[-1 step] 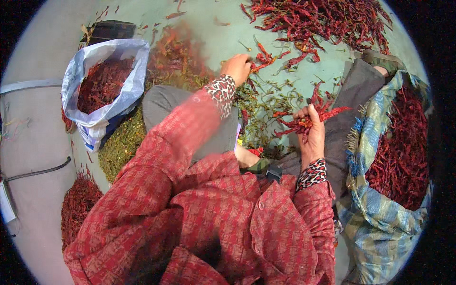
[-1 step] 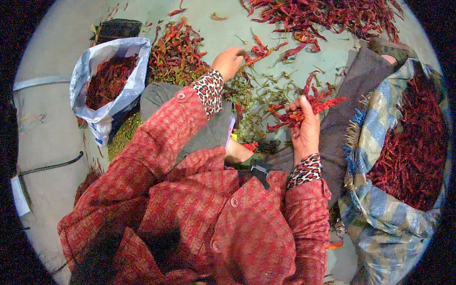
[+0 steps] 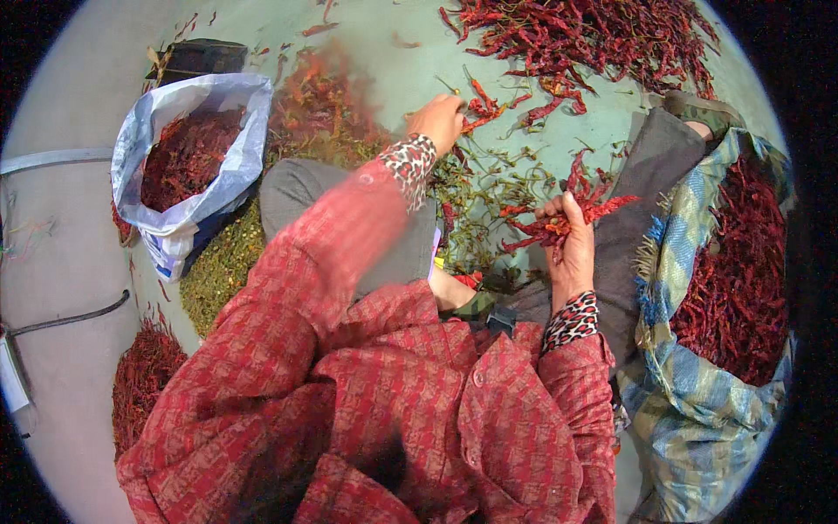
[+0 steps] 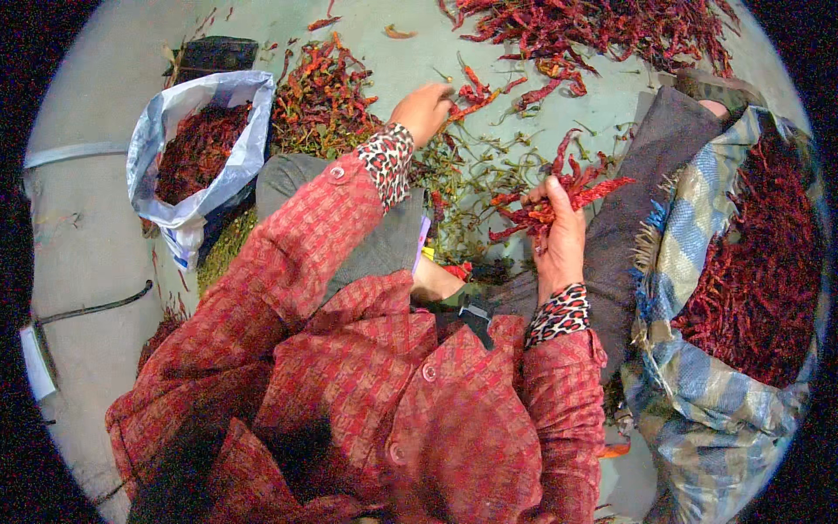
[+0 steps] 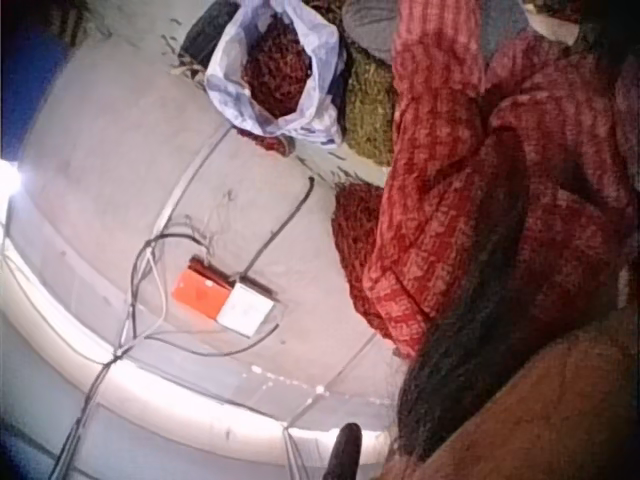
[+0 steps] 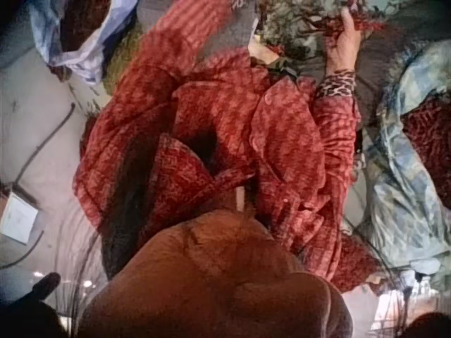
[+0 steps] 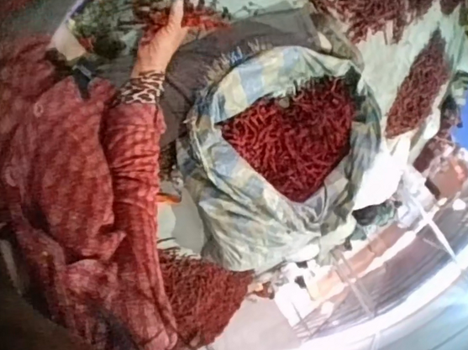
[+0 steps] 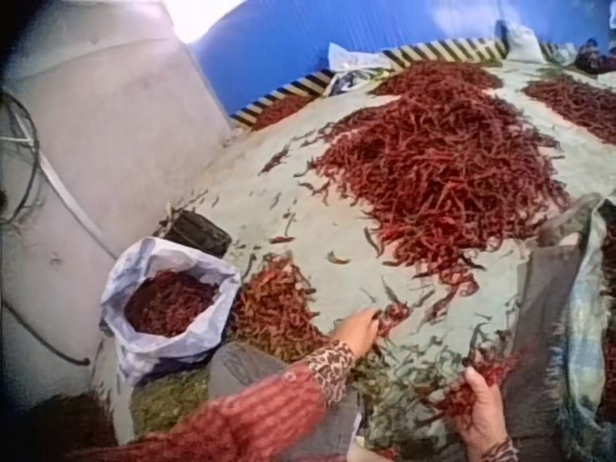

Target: The person sits on the floor and removes stems from dried red chili peppers by hand. They pick up peppers from a large pile, pull off the stems, and place the de-stemmed peppers into a sack while discarding the stems onto the floor.

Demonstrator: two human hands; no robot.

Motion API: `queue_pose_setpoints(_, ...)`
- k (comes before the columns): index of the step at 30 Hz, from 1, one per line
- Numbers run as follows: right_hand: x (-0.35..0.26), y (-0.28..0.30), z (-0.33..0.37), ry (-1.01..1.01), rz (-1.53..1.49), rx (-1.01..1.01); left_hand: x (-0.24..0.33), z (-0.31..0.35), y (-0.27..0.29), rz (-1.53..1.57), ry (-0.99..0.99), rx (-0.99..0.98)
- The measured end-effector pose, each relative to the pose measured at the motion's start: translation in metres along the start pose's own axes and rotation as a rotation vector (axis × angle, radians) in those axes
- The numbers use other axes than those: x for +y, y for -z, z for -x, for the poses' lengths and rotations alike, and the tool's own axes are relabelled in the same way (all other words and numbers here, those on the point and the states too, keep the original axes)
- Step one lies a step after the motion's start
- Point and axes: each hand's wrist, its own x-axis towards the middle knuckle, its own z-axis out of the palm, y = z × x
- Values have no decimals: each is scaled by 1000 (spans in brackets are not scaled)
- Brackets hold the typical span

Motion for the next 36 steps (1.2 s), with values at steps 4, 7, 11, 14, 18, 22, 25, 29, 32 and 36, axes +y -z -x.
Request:
queue_pose_setpoints(4,2,7,-1,14,103,17,23,-23,-5,-233,79,-157)
queue_pose_setpoints(7,3,4,0,-3,112,26,10,-23,-11,-202,15,-160)
queue_pose_setpoints(11,4,-1,0,-50,125,8,37,-2,17,-32,-132,-4)
queue_pose_setpoints(14,4,-19,5,-93,100,17,71,52,14,30,-359,-268)
queue_pose_setpoints(18,9,-9,4,-63,190,-68,81,81,6,190,-505,-283)
queue_pose_setpoints(22,4,-12,11,-78,273,-69,85,87,12,404,-414,-367)
queue_pose_setpoints(25,2,-13,17,3,524,-121,97,94,14,788,124,-656)
queue_pose_setpoints(29,8,-27,26,85,533,-88,61,84,-6,708,278,-562)
queue_pose_setpoints(32,-4,-20,10,-14,224,-25,57,64,-3,-58,-165,-348)
queue_pose_setpoints(36,8,-12,7,-92,218,-20,21,14,-18,-409,-423,-233)
